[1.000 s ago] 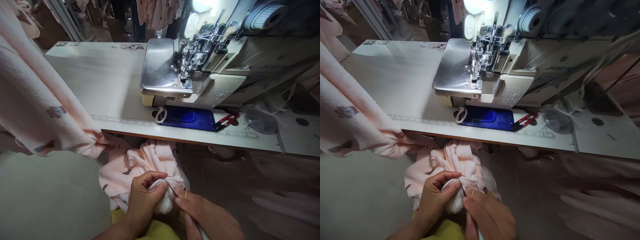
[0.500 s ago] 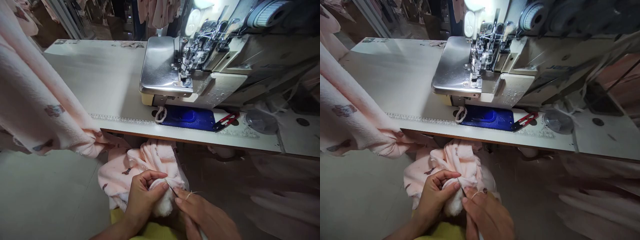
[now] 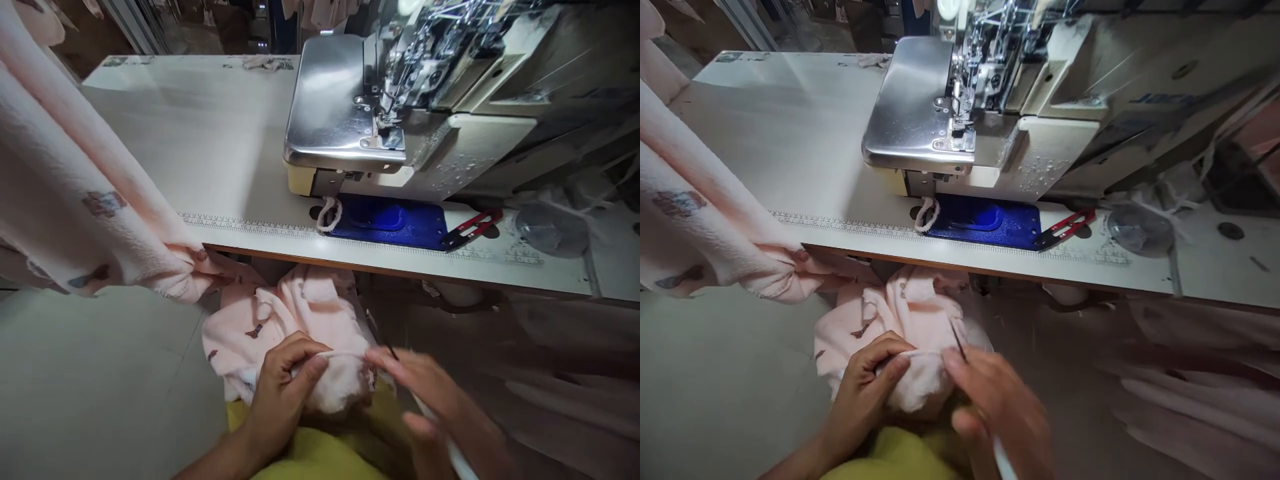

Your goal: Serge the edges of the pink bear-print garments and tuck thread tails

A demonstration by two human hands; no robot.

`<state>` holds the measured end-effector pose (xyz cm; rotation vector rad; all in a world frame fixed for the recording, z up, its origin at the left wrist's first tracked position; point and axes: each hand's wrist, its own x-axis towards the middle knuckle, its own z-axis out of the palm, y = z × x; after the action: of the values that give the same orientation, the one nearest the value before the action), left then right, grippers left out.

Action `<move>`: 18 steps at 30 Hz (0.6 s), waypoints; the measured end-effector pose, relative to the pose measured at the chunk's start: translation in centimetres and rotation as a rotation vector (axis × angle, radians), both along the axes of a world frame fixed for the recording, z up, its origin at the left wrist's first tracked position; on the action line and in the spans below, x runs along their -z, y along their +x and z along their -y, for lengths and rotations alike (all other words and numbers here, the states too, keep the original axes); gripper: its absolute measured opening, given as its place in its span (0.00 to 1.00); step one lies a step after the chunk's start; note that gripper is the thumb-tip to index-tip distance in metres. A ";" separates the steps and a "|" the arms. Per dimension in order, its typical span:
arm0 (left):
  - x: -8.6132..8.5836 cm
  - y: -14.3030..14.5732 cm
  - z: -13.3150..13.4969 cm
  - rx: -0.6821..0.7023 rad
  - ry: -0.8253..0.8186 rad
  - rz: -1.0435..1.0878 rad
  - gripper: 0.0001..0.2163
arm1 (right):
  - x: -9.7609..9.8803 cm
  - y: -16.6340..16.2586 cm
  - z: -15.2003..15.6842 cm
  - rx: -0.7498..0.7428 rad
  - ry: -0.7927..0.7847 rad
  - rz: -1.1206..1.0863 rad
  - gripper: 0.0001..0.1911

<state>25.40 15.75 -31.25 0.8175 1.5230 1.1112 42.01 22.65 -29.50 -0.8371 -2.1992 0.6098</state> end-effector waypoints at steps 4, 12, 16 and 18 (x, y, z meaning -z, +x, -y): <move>-0.4 0.3 0.1 -0.094 -0.056 0.149 0.10 | 0.9 -1.9 -0.8 -0.106 -0.379 -0.021 0.14; 0.1 0.3 0.7 -0.098 -0.043 0.135 0.08 | 1.6 -1.9 0.1 0.014 -0.666 -0.026 0.16; -0.4 0.4 0.1 -0.079 -0.059 0.103 0.04 | 1.7 -1.7 0.0 -0.014 -0.587 -0.024 0.15; -0.5 0.5 -0.1 -0.127 -0.110 0.095 0.04 | 1.7 -1.3 0.1 0.025 -0.456 -0.008 0.14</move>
<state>25.89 15.86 -30.78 0.5914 1.5583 1.1313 40.73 22.55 -31.24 -1.0845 -2.0663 1.1248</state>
